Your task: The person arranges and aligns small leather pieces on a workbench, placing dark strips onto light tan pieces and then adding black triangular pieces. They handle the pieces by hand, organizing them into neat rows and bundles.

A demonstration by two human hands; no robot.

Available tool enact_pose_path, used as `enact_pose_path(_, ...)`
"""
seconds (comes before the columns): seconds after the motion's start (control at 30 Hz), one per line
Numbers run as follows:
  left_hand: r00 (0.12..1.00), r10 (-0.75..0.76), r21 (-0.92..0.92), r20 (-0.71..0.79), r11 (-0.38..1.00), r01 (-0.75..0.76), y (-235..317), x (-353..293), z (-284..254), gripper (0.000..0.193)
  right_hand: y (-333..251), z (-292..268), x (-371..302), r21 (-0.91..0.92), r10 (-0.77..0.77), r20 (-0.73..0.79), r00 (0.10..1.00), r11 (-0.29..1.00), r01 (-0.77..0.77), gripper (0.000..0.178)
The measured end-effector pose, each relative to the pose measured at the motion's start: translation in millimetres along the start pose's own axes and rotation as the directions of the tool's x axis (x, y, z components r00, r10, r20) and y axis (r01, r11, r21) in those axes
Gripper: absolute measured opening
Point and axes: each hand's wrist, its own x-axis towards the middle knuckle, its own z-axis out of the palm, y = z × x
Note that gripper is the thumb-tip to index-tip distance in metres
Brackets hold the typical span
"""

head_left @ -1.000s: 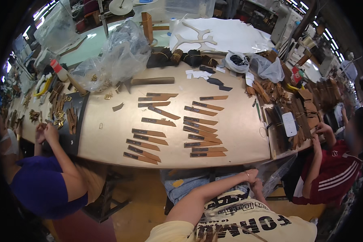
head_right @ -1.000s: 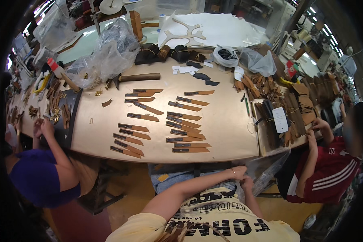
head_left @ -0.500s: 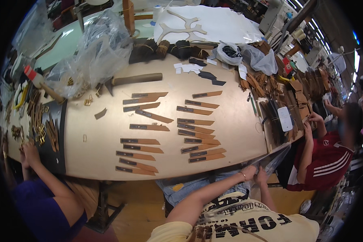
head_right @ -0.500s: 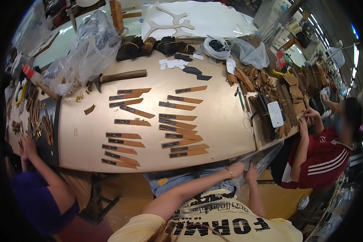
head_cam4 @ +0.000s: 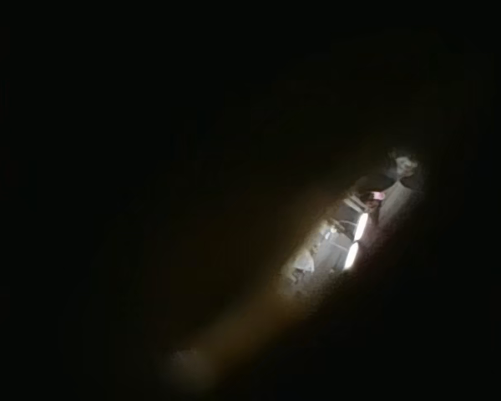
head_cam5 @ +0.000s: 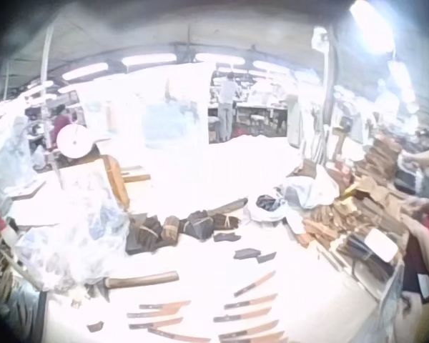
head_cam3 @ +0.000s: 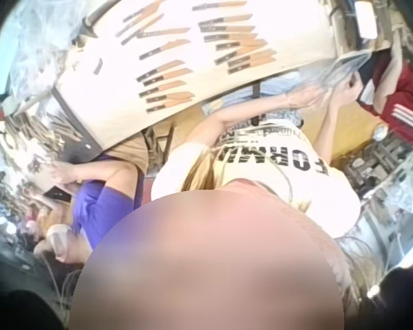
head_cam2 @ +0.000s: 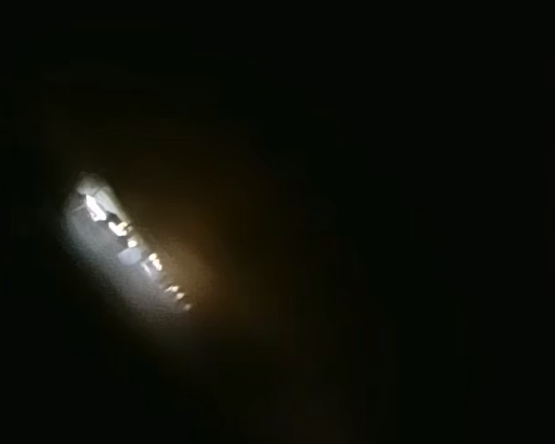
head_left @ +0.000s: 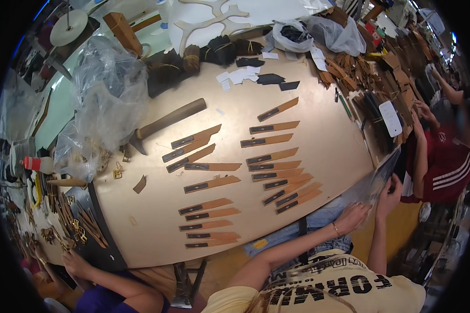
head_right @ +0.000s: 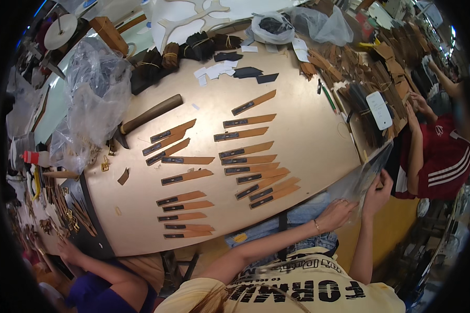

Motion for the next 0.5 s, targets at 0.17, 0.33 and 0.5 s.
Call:
enact_pose_path(0.17,0.985,0.033,0.081,-0.172,0.997,-0.019,26.6,-72.5,-61.4,0.030,-99.9,8.8,11.0,0.255,-0.401,0.236,0.885,0.905,0.341,0.031)
enact_pose_path(0.33,0.939,-0.003,0.531,-0.345,0.824,0.198,46.4,-124.4,-142.0,0.043,-178.5,30.4,-25.8,0.439,-0.777,0.538,0.325,0.588,0.679,0.039)
enact_pose_path(0.5,0.826,-0.054,0.675,-0.562,0.548,0.495,47.8,-136.6,-158.8,0.052,-192.1,58.0,-9.6,0.545,-0.896,0.423,0.136,0.372,0.752,0.046)
